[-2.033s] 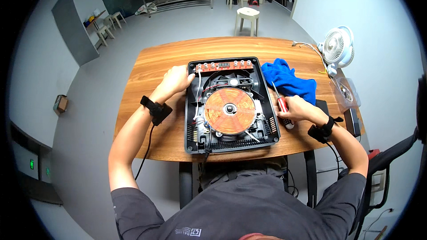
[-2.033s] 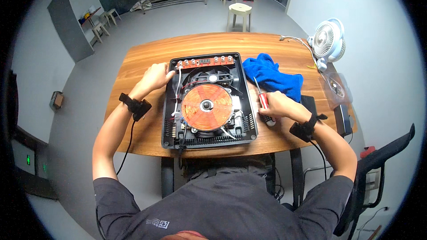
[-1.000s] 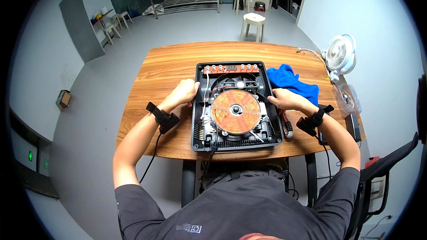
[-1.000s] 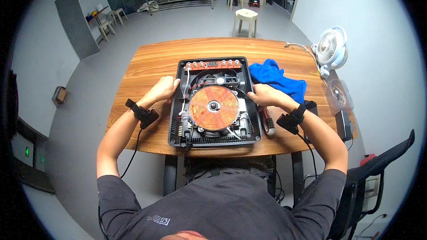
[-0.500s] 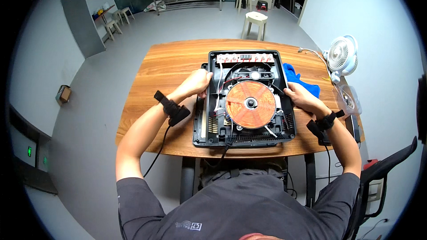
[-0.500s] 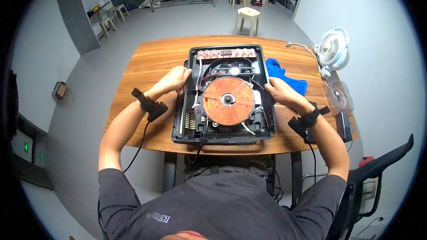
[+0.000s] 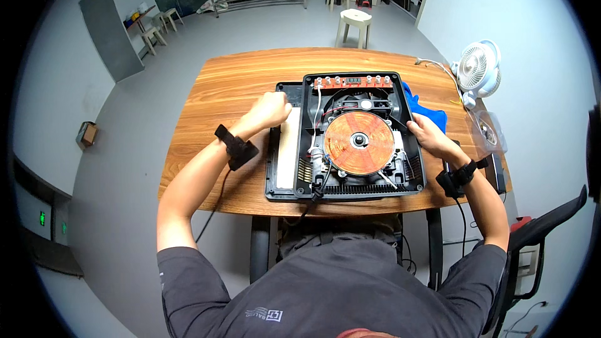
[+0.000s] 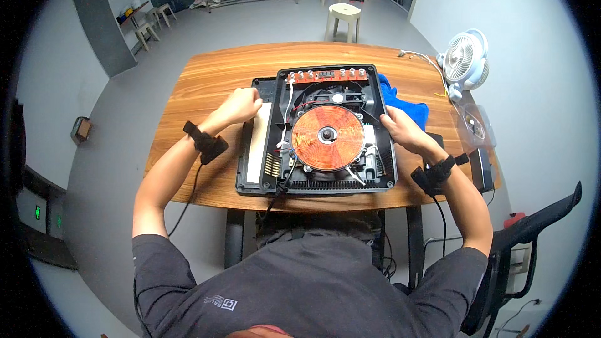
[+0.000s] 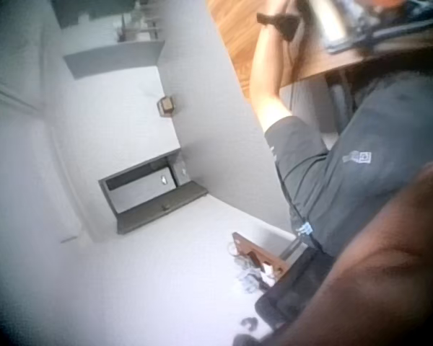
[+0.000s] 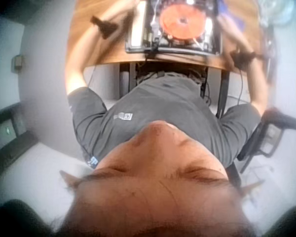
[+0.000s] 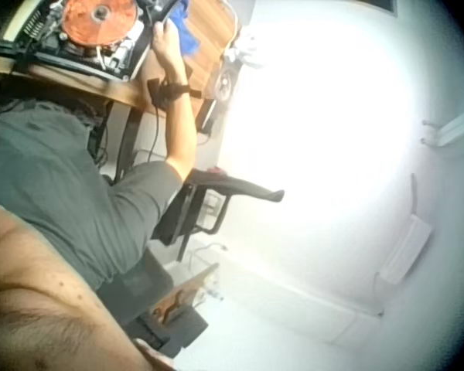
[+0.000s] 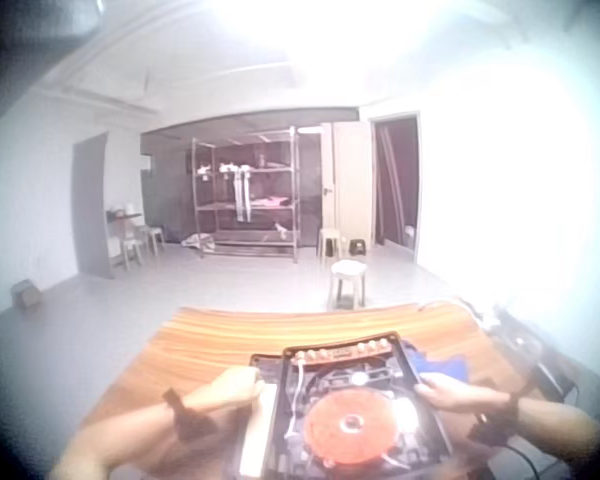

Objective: The person cleans the interior of a disassembled electronic device with a blue cloth, then uses a screwdriver to tighten screws on the internal components. They reposition a circuit board, secure it with screws, and finally close the device's casing.

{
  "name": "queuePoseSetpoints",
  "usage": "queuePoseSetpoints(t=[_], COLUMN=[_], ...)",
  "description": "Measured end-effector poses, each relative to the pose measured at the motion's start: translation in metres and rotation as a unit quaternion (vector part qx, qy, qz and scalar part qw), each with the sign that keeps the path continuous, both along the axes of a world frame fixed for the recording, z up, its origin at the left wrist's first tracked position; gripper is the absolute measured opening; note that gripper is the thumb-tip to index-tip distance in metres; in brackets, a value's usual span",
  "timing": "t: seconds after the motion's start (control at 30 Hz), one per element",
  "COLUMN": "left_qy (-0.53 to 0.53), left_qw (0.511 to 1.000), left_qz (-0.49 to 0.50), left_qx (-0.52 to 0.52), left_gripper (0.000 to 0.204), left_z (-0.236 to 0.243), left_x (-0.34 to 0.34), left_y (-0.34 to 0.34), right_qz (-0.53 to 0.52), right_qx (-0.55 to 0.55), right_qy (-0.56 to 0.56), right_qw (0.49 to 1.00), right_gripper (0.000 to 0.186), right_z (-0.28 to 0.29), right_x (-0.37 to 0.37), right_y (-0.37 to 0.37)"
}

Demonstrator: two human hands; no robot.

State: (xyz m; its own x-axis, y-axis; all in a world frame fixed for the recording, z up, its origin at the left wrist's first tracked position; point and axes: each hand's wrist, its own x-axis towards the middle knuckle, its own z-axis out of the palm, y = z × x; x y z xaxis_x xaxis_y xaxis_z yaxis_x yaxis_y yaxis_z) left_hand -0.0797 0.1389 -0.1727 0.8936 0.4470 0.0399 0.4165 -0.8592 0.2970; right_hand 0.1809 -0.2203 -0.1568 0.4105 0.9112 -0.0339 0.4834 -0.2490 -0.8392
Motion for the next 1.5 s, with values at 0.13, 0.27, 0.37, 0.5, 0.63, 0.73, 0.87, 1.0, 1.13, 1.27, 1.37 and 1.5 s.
queuePoseSetpoints(t=[0.13, 0.27, 0.37, 0.5, 0.63, 0.73, 0.87, 1.0, 1.13, 1.27, 1.37, 1.5], left_qy=[0.139, 0.084, 0.095, 0.035, 0.036, 0.010, -0.004, 0.018, 0.035, 0.037, 0.029, -0.013], left_qw=[0.989, 0.994, 0.992, 0.994, 0.996, 0.997, 0.995, 0.991, 0.986, 0.980, 0.984, 0.979], left_qz=[0.053, 0.071, 0.076, 0.043, 0.065, 0.064, 0.083, 0.124, 0.135, 0.144, 0.111, 0.098], left_qx=[-0.008, 0.028, -0.040, -0.093, -0.057, -0.047, -0.061, -0.056, -0.086, -0.133, -0.138, -0.181], left_gripper=[0.043, 0.050, 0.046, 0.042, 0.043, 0.045, 0.040, 0.031, 0.033, 0.026, 0.026, 0.028], left_z=[0.012, -0.001, -0.006, -0.011, -0.004, -0.012, -0.025, -0.024, -0.021, -0.010, -0.002, -0.016], left_x=[-0.018, -0.024, -0.020, -0.028, -0.024, -0.025, -0.027, -0.032, -0.034, -0.034, -0.031, -0.024], left_y=[-0.007, -0.017, -0.005, 0.008, -0.008, -0.002, 0.019, 0.040, 0.052, 0.035, 0.015, 0.003], right_qz=[-0.030, -0.013, -0.015, -0.026, -0.024, -0.031, -0.035, -0.035, -0.029, -0.014, -0.004, 0.004], right_qx=[-0.023, 0.012, 0.017, 0.013, 0.025, 0.038, 0.046, 0.047, 0.050, 0.031, 0.032, 0.063], right_qy=[0.036, 0.031, 0.033, 0.072, 0.092, 0.088, 0.077, 0.095, 0.115, 0.138, 0.139, 0.113], right_qw=[0.999, 0.999, 0.999, 0.997, 0.995, 0.995, 0.995, 0.994, 0.992, 0.990, 0.990, 0.992], right_gripper=[0.028, 0.027, 0.026, 0.025, 0.025, 0.025, 0.025, 0.026, 0.027, 0.030, 0.033, 0.028], right_z=[0.000, -0.002, -0.003, -0.008, -0.012, -0.010, -0.018, -0.022, -0.022, -0.019, -0.023, -0.029], right_x=[-0.001, -0.003, -0.004, 0.000, 0.002, -0.003, 0.003, 0.002, 0.004, 0.005, 0.011, 0.015], right_y=[-0.003, -0.003, -0.004, -0.004, -0.003, -0.005, -0.006, -0.005, -0.008, -0.006, -0.004, 0.003])
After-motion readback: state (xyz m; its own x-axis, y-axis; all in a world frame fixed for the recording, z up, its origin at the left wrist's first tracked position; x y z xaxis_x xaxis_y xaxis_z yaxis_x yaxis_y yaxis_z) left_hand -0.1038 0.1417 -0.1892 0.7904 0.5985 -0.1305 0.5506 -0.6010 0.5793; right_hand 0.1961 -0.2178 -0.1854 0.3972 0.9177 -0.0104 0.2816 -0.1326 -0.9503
